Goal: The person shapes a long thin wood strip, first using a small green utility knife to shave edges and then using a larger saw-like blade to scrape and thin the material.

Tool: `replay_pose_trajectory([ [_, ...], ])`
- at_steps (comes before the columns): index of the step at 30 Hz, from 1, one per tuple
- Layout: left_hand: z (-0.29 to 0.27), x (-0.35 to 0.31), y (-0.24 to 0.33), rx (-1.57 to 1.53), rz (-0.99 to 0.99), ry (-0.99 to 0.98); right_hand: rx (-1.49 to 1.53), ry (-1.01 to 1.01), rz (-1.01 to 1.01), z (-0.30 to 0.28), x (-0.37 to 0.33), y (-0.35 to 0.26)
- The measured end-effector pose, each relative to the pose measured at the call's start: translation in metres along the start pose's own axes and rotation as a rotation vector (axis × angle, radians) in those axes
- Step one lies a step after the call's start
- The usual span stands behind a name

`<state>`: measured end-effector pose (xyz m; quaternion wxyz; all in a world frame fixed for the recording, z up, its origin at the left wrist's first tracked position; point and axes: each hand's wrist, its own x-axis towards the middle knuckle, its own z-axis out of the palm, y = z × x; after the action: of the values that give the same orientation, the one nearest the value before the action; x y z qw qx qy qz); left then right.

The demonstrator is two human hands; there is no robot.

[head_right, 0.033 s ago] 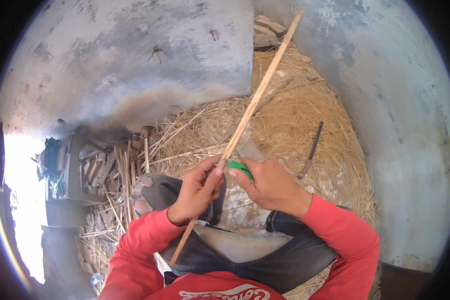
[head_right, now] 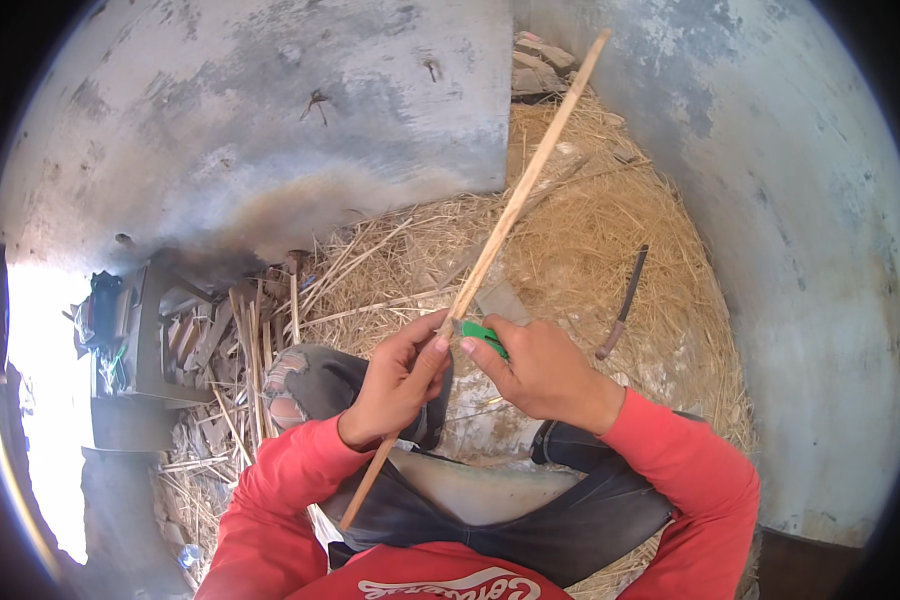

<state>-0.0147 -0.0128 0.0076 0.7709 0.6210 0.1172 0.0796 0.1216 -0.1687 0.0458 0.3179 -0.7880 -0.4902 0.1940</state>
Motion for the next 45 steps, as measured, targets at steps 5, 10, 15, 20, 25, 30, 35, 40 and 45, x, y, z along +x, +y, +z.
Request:
replay_pose_trajectory([
  [5, -0.005, -0.005, -0.004, 0.015, 0.016, -0.024, 0.041, -0.005, -0.02, 0.011, 0.003, -0.004],
  [10, -0.011, -0.002, -0.007, 0.069, 0.007, -0.042, -0.207, 0.067, -0.002, 0.023, 0.003, 0.007],
  [15, -0.009, -0.001, -0.009, 0.036, -0.001, -0.036, -0.273, 0.184, 0.031, 0.016, 0.012, 0.019],
  [20, 0.0, -0.003, -0.011, 0.104, -0.01, -0.069, -0.301, 0.416, -0.136, -0.011, 0.019, 0.067],
  [25, 0.012, -0.008, -0.016, 0.083, -0.074, -0.201, -0.344, 0.314, 0.1, -0.053, 0.005, 0.103],
  [30, 0.009, -0.006, -0.014, 0.151, -0.131, -0.205, -0.239, 0.352, 0.369, -0.074, 0.002, 0.112],
  [35, -0.001, -0.033, -0.011, 0.26, -0.215, -0.389, -0.206, 0.867, 0.524, -0.147, -0.04, 0.227],
  [40, -0.005, -0.034, -0.013, 0.177, -0.205, -0.487, -0.327, 1.073, 0.721, -0.186, -0.109, 0.314],
  [45, -0.003, -0.023, -0.01, 0.037, -0.181, -0.382, -0.313, 1.03, 0.646, -0.178, -0.079, 0.291],
])
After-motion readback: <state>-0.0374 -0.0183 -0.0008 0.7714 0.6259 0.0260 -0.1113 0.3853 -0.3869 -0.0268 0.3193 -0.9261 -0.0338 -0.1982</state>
